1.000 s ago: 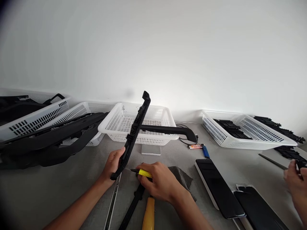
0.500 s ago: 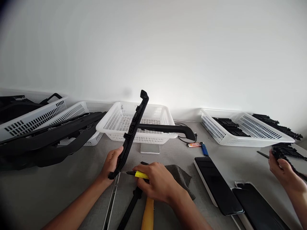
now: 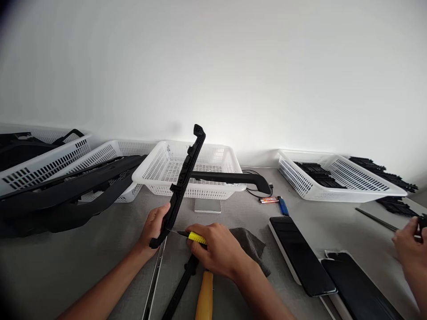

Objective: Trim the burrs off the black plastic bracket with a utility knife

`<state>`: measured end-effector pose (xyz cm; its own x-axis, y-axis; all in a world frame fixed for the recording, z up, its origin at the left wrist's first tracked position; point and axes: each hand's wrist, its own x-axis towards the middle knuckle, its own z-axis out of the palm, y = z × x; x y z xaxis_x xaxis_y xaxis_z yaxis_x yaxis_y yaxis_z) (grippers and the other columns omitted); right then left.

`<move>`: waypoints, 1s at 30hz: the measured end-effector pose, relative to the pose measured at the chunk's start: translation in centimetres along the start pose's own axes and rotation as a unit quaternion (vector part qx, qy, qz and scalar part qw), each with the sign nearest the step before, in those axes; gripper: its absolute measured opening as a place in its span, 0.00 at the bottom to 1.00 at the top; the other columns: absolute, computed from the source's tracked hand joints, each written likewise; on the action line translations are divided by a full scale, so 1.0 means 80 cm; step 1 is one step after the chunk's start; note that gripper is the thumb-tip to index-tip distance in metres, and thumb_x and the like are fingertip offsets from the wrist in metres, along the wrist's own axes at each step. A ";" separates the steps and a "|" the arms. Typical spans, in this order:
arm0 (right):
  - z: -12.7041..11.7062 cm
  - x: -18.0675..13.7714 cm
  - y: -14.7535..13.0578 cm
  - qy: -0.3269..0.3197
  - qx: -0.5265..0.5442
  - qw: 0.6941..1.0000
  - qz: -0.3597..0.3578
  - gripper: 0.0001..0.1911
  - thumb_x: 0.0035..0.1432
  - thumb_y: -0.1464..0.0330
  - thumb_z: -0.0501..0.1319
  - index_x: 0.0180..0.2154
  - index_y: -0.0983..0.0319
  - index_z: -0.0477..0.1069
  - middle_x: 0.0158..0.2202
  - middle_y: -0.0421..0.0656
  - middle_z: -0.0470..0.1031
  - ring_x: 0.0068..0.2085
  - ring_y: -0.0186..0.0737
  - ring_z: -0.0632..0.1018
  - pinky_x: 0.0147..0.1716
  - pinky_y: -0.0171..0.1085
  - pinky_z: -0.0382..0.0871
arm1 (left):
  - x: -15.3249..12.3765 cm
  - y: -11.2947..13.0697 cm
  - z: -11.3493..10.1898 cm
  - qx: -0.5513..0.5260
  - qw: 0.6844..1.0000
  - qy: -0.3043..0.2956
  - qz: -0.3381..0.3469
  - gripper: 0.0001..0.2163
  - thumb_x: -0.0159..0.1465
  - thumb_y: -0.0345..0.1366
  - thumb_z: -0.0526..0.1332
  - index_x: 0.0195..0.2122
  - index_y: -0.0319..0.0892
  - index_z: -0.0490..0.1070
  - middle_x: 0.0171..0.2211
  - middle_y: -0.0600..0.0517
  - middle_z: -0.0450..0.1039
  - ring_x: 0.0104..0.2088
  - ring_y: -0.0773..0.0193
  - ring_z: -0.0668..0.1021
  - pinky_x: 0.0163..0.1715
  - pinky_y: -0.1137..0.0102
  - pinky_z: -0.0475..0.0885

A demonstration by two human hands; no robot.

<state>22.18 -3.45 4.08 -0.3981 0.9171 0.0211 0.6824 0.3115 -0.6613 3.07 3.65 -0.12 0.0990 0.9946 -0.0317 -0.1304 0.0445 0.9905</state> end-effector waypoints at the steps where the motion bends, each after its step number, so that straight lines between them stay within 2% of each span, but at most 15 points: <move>1: 0.000 0.000 0.001 0.001 -0.001 1.000 0.001 0.16 0.69 0.66 0.56 0.52 0.56 0.78 0.37 0.42 0.83 0.36 0.40 0.80 0.37 0.34 0.63 | 0.000 -0.001 0.000 0.001 1.000 -0.001 0.001 0.30 0.57 0.60 0.66 0.19 0.48 0.47 0.18 0.60 0.45 0.21 0.70 0.50 0.21 0.70 0.47; 8: 0.001 0.000 0.004 -0.006 -0.023 1.000 0.004 0.14 0.70 0.66 0.55 0.51 0.55 0.78 0.36 0.41 0.82 0.35 0.39 0.80 0.36 0.34 0.61 | 0.000 0.001 0.000 0.014 1.000 -0.012 -0.004 0.30 0.57 0.61 0.64 0.19 0.48 0.47 0.18 0.60 0.45 0.21 0.69 0.51 0.21 0.69 0.47; 13: 0.002 0.000 0.003 0.004 -0.024 1.000 0.014 0.15 0.70 0.65 0.56 0.53 0.54 0.77 0.38 0.41 0.83 0.38 0.40 0.81 0.37 0.34 0.62 | 0.001 0.002 0.000 0.025 1.000 -0.007 0.005 0.29 0.58 0.61 0.64 0.19 0.49 0.47 0.18 0.60 0.45 0.21 0.69 0.51 0.21 0.68 0.48; 17: -0.001 -0.001 0.001 -0.010 -0.007 1.000 -0.011 0.13 0.69 0.68 0.56 0.47 0.57 0.78 0.34 0.40 0.81 0.33 0.37 0.78 0.35 0.34 0.60 | 0.001 0.003 0.000 0.038 0.999 -0.008 0.014 0.29 0.58 0.61 0.63 0.19 0.49 0.47 0.18 0.60 0.45 0.21 0.69 0.51 0.21 0.69 0.48; 23: 0.003 0.000 0.001 0.008 0.047 0.998 -0.028 0.17 0.72 0.65 0.55 0.56 0.56 0.77 0.40 0.41 0.82 0.38 0.39 0.79 0.38 0.34 0.63 | 0.002 0.002 -0.001 0.049 0.999 -0.012 0.020 0.29 0.59 0.60 0.63 0.19 0.48 0.47 0.18 0.60 0.46 0.20 0.69 0.51 0.21 0.69 0.49; 30: 0.008 0.003 0.011 0.029 0.030 0.999 0.013 0.19 0.73 0.60 0.54 0.56 0.57 0.78 0.34 0.41 0.80 0.32 0.38 0.76 0.35 0.35 0.60 | 0.003 0.000 -0.002 0.045 0.999 -0.019 0.021 0.28 0.60 0.60 0.62 0.19 0.49 0.47 0.18 0.60 0.46 0.20 0.69 0.52 0.20 0.69 0.49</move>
<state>22.35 -3.12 3.02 -0.3426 0.9384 0.0458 0.6537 0.2731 -0.7058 2.90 3.89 -0.14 0.1331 0.9910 0.0127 -0.0460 -0.0067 0.9989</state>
